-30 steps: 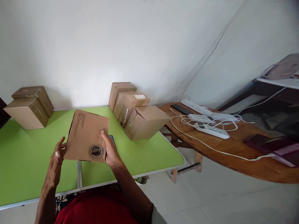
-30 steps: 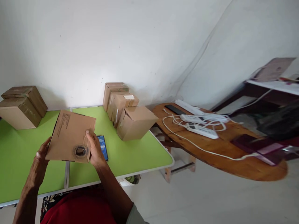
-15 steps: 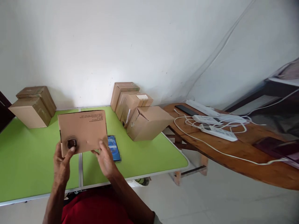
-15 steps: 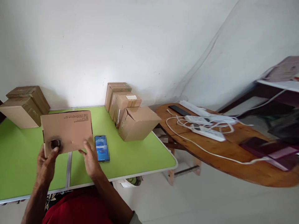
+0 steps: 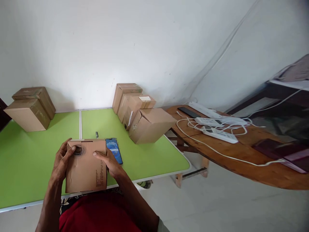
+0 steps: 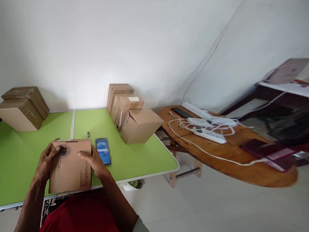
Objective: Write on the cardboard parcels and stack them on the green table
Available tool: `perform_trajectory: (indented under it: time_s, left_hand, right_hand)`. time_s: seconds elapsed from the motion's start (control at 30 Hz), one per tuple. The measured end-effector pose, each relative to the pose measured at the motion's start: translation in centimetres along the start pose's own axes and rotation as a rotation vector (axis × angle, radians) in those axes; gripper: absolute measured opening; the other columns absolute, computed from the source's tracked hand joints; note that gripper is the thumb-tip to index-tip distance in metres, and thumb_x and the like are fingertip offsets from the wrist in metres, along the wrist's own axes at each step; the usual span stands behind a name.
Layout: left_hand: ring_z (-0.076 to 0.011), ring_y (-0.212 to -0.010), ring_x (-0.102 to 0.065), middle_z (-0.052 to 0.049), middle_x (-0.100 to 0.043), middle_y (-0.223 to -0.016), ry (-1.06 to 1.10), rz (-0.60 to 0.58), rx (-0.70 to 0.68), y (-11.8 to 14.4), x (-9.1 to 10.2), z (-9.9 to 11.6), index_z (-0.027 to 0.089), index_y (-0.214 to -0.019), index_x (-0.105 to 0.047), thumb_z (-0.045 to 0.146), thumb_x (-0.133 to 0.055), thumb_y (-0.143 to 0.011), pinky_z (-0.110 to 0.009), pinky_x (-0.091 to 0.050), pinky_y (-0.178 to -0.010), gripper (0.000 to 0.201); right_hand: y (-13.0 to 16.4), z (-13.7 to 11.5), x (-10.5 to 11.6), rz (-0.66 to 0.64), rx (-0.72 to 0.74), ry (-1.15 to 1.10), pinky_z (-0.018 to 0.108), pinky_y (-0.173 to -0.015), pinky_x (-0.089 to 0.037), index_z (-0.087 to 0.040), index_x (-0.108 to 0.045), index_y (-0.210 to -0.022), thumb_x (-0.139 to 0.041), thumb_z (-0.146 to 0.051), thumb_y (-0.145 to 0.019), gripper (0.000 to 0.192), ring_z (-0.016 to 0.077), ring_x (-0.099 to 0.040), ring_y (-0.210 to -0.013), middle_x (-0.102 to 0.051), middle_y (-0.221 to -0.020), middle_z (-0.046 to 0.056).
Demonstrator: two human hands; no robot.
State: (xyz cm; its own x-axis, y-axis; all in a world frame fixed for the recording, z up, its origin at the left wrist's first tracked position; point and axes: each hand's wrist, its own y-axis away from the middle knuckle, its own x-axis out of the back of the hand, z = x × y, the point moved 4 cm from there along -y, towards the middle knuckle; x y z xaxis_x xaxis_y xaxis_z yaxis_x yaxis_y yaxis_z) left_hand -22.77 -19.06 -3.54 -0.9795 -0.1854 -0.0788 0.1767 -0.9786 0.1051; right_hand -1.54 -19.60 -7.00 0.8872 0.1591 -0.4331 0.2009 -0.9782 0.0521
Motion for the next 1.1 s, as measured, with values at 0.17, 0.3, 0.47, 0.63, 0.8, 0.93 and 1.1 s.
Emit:
perform_trajectory:
  time_s: [0.17,0.3,0.47,0.63,0.8,0.93,1.1]
  left_hand:
    - [-0.0419,-0.124,-0.079,-0.020,-0.080,-0.138,-0.094,-0.163,0.094,1.1,0.3,-2.0,0.020,-0.145,-0.071,0.069,-0.098,-0.068,-0.053,-0.065,-0.104,0.095]
    - [-0.0430,-0.116,-0.081,-0.021,-0.083,-0.129,-0.085,-0.185,0.159,1.6,0.7,-3.6,0.017,-0.142,-0.071,0.067,-0.101,-0.064,-0.052,-0.066,-0.099,0.098]
    - [-0.0417,-0.106,-0.083,-0.020,-0.085,-0.118,-0.013,-0.081,0.199,1.3,0.9,-4.3,0.014,-0.131,-0.072,0.065,-0.105,-0.052,-0.044,-0.067,-0.085,0.099]
    - [-0.0366,-0.104,-0.082,-0.019,-0.082,-0.126,0.006,0.028,0.192,0.7,2.1,-4.3,0.015,-0.133,-0.071,0.061,-0.106,-0.053,-0.042,-0.067,-0.082,0.098]
    - [-0.0347,-0.105,-0.080,-0.019,-0.080,-0.132,0.006,0.062,0.173,0.8,3.2,-4.8,0.015,-0.130,-0.070,0.064,-0.106,-0.049,-0.039,-0.067,-0.078,0.101]
    - [-0.0338,-0.104,-0.080,-0.017,-0.081,-0.126,0.020,0.069,0.158,1.1,3.4,-5.3,0.017,-0.126,-0.070,0.063,-0.106,-0.050,-0.038,-0.067,-0.078,0.096]
    - [-0.0302,-0.094,-0.080,-0.013,-0.082,-0.122,0.066,0.109,0.156,1.3,4.1,-5.4,0.018,-0.123,-0.071,0.057,-0.105,-0.047,-0.035,-0.066,-0.072,0.091]
  right_hand:
    - [-0.5,1.4,0.9,0.097,-0.021,-0.064,0.050,-0.097,-0.064,-0.022,-0.078,-0.118,-0.099,-0.054,-0.068,0.063,0.0352,-0.082,-0.102,-0.087,-0.110,0.008]
    - [-0.5,1.5,1.6,0.113,-0.030,0.060,0.049,-0.099,-0.063,-0.021,-0.075,-0.120,-0.096,-0.057,-0.074,0.062,0.0343,-0.081,-0.108,-0.086,-0.117,0.010]
    - [-0.4,0.5,2.6,0.255,0.168,0.509,0.051,-0.111,-0.059,-0.022,-0.067,-0.142,-0.088,-0.059,-0.087,0.070,0.0342,-0.074,-0.128,-0.077,-0.140,0.015]
    - [-0.3,-0.6,1.6,0.344,0.584,0.842,0.052,-0.113,-0.057,-0.022,-0.069,-0.137,-0.069,-0.045,-0.106,0.038,0.0327,-0.070,-0.129,-0.075,-0.136,0.017]
    - [-0.7,-0.8,-0.7,0.362,0.782,0.963,0.045,-0.104,-0.058,-0.025,-0.070,-0.124,-0.062,-0.032,-0.111,0.017,0.0288,-0.071,-0.114,-0.077,-0.119,0.012]
    - [-1.1,0.3,-1.5,0.337,0.793,0.998,0.045,-0.104,-0.057,-0.025,-0.069,-0.123,-0.059,-0.029,-0.112,0.016,0.0279,-0.071,-0.109,-0.076,-0.115,0.010]
    - [-2.2,1.7,0.6,0.442,0.602,1.043,0.048,-0.110,-0.055,-0.020,-0.062,-0.141,-0.058,-0.036,-0.113,0.032,0.0312,-0.068,-0.126,-0.073,-0.132,0.017]
